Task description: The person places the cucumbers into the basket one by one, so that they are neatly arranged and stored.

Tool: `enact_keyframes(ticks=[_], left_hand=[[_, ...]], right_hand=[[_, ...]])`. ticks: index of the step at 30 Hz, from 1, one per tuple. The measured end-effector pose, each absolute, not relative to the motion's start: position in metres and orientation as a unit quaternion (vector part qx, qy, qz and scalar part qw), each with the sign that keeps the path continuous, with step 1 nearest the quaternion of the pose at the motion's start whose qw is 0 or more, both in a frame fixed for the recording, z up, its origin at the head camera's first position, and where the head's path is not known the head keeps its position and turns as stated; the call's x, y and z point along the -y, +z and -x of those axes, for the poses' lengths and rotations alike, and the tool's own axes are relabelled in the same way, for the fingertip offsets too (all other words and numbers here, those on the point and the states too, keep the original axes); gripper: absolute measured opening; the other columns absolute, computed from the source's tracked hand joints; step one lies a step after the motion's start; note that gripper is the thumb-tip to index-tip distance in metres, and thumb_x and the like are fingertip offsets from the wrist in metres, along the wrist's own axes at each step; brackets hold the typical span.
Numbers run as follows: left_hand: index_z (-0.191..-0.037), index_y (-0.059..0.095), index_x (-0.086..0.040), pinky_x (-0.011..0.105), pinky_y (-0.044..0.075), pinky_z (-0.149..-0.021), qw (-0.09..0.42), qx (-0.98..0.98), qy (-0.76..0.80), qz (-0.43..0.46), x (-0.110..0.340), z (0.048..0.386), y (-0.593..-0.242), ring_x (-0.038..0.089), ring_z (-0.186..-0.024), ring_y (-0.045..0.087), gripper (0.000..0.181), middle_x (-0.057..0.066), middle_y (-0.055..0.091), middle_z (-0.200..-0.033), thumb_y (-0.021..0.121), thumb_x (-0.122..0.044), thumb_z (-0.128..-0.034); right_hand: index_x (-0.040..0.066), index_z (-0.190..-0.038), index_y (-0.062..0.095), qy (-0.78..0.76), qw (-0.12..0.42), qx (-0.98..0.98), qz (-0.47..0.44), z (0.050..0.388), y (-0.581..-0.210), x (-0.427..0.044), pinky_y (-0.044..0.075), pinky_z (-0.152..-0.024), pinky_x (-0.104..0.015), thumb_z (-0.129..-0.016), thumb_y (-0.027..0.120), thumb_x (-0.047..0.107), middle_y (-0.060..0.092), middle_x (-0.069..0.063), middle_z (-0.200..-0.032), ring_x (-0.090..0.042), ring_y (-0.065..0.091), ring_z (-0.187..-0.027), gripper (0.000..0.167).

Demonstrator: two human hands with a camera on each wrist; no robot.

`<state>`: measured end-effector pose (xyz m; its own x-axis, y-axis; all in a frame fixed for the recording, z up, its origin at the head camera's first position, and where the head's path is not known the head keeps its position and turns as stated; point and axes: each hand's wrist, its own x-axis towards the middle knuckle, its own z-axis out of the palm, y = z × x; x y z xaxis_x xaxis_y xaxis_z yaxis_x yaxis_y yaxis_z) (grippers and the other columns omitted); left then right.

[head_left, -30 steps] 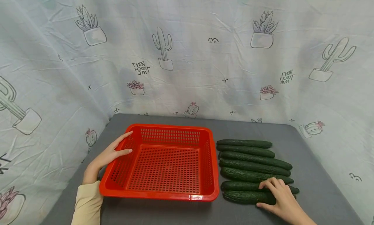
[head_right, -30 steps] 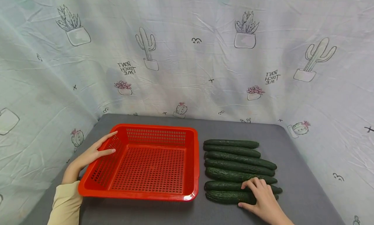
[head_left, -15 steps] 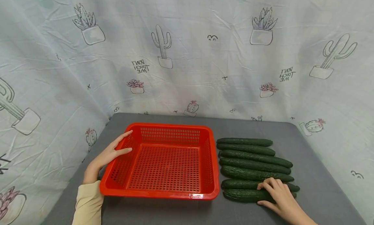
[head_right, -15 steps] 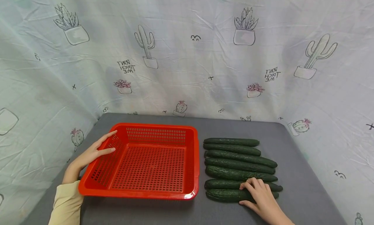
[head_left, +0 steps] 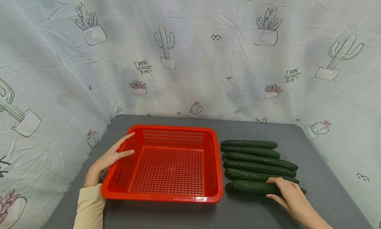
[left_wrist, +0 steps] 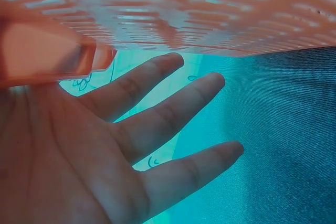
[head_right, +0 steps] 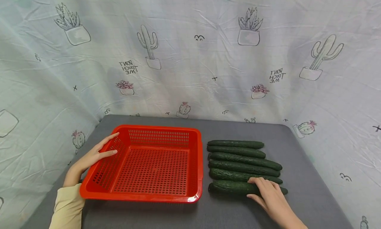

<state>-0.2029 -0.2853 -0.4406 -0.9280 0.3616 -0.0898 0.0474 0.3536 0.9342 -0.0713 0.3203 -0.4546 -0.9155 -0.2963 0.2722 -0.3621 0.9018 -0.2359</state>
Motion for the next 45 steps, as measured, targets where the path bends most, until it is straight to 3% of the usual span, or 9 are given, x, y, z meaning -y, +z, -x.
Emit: enact_keyframes(ticks=[13, 29, 45], left_hand=[[-0.149, 0.013, -0.03, 0.043, 0.053, -0.075, 0.146, -0.805, 0.562, -0.124, 0.284, 0.202, -0.443, 0.042, -0.112, 0.051, 0.068, 0.021, 0.028, -0.144, 0.053, -0.021, -0.0945], [-0.149, 0.016, -0.025, 0.044, 0.052, -0.076, 0.142, -0.8, 0.57, -0.121, 0.278, 0.203, -0.442, 0.041, -0.109, 0.052, 0.063, 0.022, 0.025, -0.145, 0.05, -0.021, -0.0957], [-0.149, 0.018, -0.025, 0.044, 0.052, -0.077, 0.123, -0.805, 0.567, -0.121, 0.279, 0.206, -0.444, 0.044, -0.112, 0.049, 0.062, 0.021, 0.023, -0.146, 0.05, -0.022, -0.0957]], right_hand=[[0.016, -0.111, 0.054, 0.16, 0.166, 0.949, -0.216, 0.095, -0.428, -0.317, 0.036, -0.079, -0.044, -0.073, 0.077, 0.016, 0.055, 0.008, -0.104, -0.014, 0.052, -0.093, 0.044], [0.014, -0.113, 0.055, 0.143, 0.191, 0.937, -0.253, 0.139, -0.406, -0.281, 0.036, -0.073, -0.04, -0.078, 0.073, 0.023, 0.055, 0.002, -0.104, -0.016, 0.053, -0.088, 0.04], [0.013, -0.115, 0.054, 0.175, 0.131, 0.939, -0.266, 0.188, -0.384, -0.221, 0.035, -0.073, -0.038, -0.085, 0.065, 0.035, 0.059, -0.004, -0.108, -0.023, 0.055, -0.094, 0.039]])
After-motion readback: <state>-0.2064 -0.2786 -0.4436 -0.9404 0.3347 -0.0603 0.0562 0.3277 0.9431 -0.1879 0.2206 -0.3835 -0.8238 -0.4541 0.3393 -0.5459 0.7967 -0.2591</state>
